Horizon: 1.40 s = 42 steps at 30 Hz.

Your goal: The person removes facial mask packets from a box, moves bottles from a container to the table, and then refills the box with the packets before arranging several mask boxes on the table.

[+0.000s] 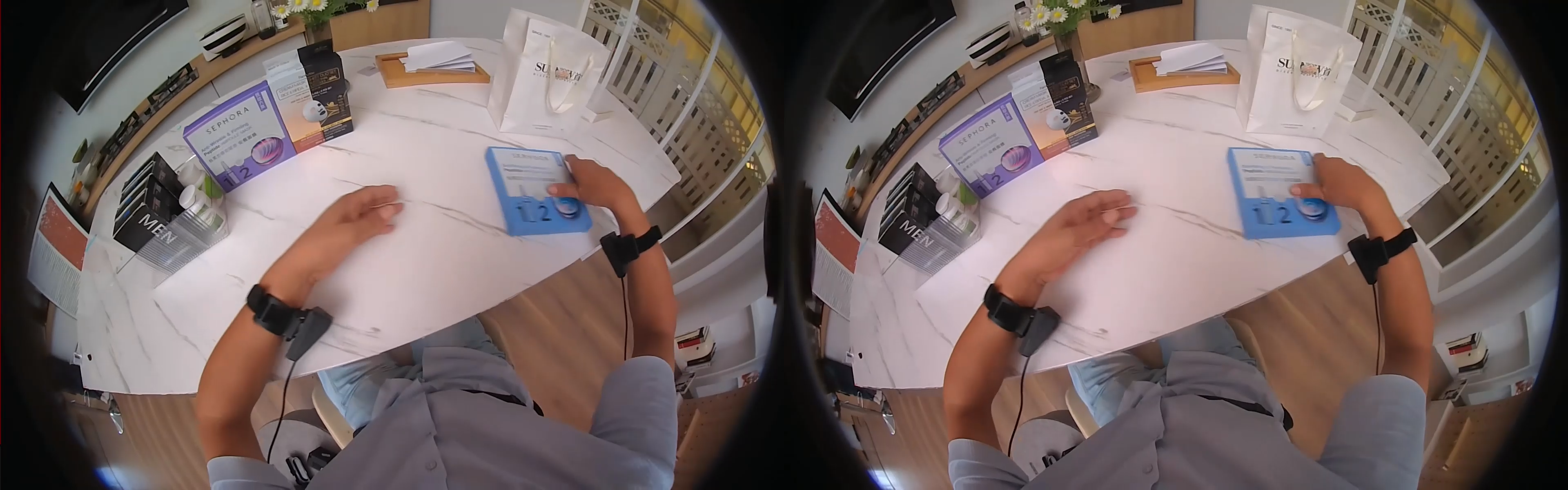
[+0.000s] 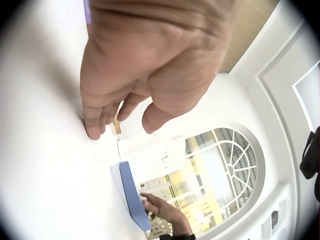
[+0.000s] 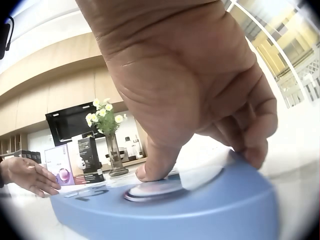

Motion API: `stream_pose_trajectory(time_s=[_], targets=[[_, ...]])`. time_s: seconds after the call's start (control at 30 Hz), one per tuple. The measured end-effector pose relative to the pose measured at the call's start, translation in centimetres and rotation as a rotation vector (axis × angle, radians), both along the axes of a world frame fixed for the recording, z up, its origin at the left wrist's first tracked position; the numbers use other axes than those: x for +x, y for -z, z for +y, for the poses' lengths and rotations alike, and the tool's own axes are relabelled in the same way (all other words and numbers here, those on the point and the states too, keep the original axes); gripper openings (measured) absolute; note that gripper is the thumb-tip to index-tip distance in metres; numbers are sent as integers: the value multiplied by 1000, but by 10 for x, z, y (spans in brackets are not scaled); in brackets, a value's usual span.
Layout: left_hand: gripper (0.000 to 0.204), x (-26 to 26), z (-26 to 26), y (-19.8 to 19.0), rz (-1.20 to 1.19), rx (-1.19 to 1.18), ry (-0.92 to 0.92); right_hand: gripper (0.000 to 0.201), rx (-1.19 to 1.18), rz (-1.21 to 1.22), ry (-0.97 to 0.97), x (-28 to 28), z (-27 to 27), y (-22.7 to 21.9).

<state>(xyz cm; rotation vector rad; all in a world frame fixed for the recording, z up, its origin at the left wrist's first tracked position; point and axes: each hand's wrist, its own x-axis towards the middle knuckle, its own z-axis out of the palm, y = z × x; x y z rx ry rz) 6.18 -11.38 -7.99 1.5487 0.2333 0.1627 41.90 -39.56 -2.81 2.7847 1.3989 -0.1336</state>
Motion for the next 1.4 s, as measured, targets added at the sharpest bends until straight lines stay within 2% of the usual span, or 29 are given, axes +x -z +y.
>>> stream_pose_trajectory(time_s=[0.1,0.17,0.2,0.3,0.4,0.5,0.6,0.7,0.83,0.93,1.03,1.17,1.4], targets=[[61,21,-27,-1,24,25,-39,86,182,-7,-119,-17,19,19],[62,25,-41,-2,29,110,-100,93,202,159,-179,-38,39,12],[64,25,-42,2,10,90,-97,99,209,245,-208,-49,50,9],[64,12,-42,7,-66,-14,-138,96,246,386,-272,-81,79,7],[62,-1,-36,7,-118,-50,-204,94,311,419,-236,-72,98,27],[58,-8,-38,-4,-184,-45,-269,76,309,812,-22,-64,115,30],[55,-7,-31,-13,-299,93,-279,49,352,1218,-45,-47,128,28],[54,-4,-8,-14,-354,111,-287,33,528,1206,-109,-45,139,14],[52,-8,19,-14,-249,-25,-278,50,658,1194,-180,-19,161,-7],[49,-11,34,-11,-164,-66,-346,46,827,1030,-254,1,185,-11],[47,-20,56,3,-169,-177,-360,46,860,981,-235,25,212,-5],[44,-30,71,15,-240,-333,-338,47,870,1046,-256,36,240,4],[46,-30,72,16,-261,-362,-292,56,826,1076,-317,57,267,12]])
